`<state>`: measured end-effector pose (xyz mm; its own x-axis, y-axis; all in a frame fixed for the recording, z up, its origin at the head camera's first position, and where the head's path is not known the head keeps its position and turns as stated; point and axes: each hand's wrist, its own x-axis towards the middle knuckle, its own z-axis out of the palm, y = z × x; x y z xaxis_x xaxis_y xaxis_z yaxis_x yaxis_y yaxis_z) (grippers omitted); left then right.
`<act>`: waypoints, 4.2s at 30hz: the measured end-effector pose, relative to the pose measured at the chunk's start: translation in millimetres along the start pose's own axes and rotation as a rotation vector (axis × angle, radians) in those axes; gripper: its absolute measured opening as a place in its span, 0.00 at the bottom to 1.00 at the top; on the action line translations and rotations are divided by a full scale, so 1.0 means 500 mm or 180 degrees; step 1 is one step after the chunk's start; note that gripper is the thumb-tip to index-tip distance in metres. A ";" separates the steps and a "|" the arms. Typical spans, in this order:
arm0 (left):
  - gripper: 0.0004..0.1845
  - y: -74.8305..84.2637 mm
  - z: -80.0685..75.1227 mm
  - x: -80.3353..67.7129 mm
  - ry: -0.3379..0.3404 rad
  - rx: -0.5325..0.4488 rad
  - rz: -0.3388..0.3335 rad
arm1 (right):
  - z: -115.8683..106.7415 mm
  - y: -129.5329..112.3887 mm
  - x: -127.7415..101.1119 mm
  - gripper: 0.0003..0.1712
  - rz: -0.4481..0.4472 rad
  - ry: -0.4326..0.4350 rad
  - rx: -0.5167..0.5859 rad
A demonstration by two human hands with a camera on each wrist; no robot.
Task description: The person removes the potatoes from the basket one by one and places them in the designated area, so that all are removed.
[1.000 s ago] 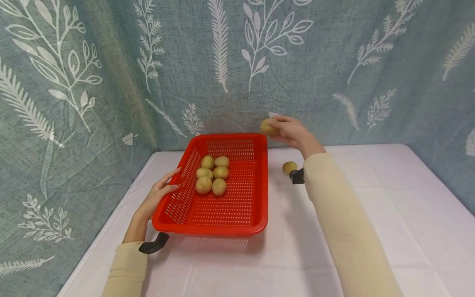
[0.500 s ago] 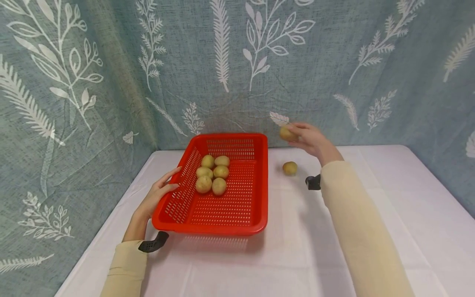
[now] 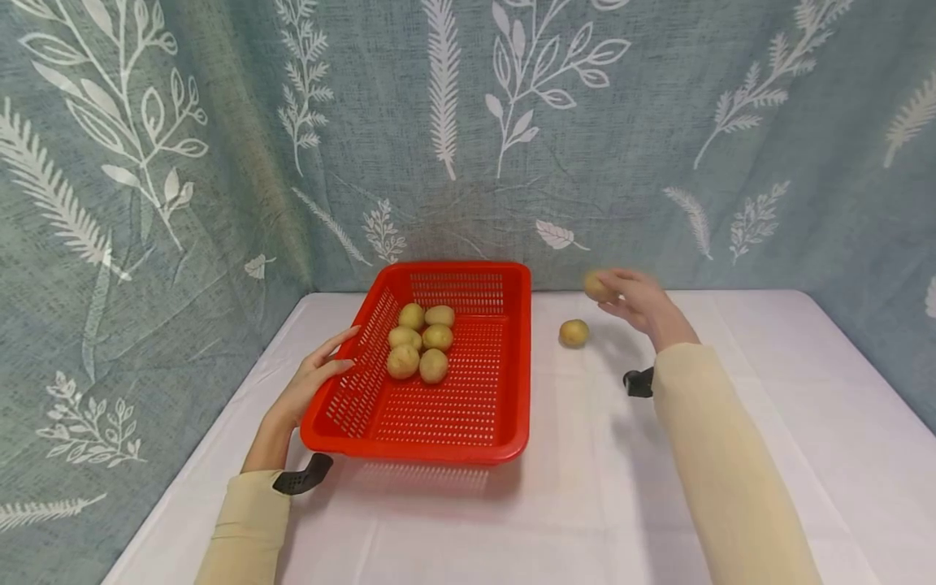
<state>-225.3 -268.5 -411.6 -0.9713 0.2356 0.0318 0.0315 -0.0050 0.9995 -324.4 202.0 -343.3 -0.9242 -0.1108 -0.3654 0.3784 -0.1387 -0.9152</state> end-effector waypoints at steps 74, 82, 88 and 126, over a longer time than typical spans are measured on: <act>0.30 -0.002 0.003 -0.002 0.0029 -0.0047 0.0015 | -0.033 0.126 0.033 0.37 0.0066 0.0391 -0.1242; 0.30 -0.004 0.001 -0.001 0.0015 -0.0054 -0.0002 | -0.033 0.127 0.031 0.37 0.0055 0.0474 -0.1225; 0.30 -0.002 0.002 0.001 0.0034 -0.0053 0.0002 | -0.032 0.127 0.031 0.36 0.0039 0.0541 -0.1243; 0.30 -0.004 0.001 0.000 0.0004 -0.0160 0.0007 | -0.155 0.109 -0.026 0.38 0.0511 0.0274 0.1321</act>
<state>-225.5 -268.0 -413.7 -0.9716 0.2341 0.0339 0.0217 -0.0543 0.9983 -295.5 272.3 -401.7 -0.8464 -0.0833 -0.5260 0.4894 -0.5112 -0.7065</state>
